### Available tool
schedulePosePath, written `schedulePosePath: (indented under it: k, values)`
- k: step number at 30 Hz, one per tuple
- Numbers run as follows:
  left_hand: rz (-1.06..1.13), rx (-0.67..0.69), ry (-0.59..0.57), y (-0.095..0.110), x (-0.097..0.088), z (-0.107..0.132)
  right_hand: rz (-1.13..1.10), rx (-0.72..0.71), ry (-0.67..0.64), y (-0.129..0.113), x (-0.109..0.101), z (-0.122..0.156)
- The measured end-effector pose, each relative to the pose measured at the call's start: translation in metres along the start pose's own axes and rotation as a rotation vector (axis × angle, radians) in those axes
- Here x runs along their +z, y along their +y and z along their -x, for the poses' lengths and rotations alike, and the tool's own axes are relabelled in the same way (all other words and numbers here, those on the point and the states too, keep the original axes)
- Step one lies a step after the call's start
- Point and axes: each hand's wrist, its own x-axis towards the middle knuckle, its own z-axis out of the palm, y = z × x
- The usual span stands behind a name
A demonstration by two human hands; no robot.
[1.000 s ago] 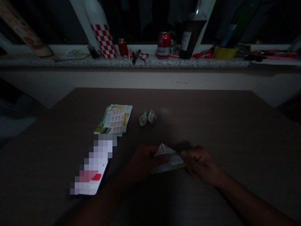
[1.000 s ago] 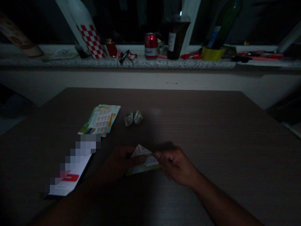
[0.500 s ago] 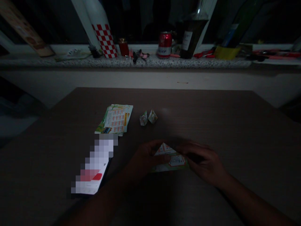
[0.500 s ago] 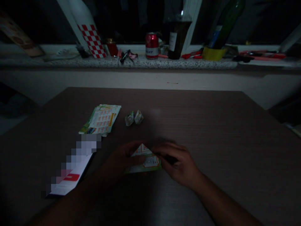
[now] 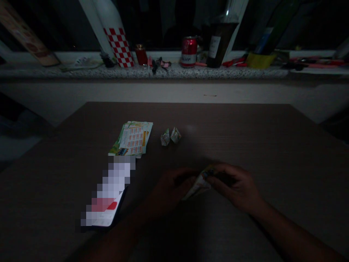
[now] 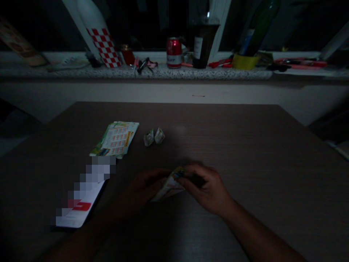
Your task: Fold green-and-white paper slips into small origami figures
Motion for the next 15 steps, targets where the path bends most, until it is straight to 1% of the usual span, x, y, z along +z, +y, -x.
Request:
schedulePosePath:
  k: [3, 7, 9, 11, 15]
  values:
    - [0.018, 0.032, -0.033, 0.0007, 0.0002, 0.001, -0.002, 0.032, -0.004, 0.0017, -0.0004, 0.0009]
    - [0.085, 0.108, -0.058, 0.0006, 0.0006, 0.0041, 0.007, -0.025, -0.099, 0.0009, -0.0023, -0.0015]
    - [0.082, 0.103, -0.028, -0.001, 0.0002, 0.0056, 0.011, -0.063, -0.152, 0.0001, -0.0025, -0.0031]
    - [0.056, 0.068, 0.013, -0.0027, -0.0002, 0.0061, 0.016, -0.088, -0.19, 0.0002, -0.0018, -0.004]
    - [-0.063, 0.024, 0.026, -0.0016, 0.001, 0.004, 0.005, -0.094, -0.216, 0.0028, 0.0002, -0.0045]
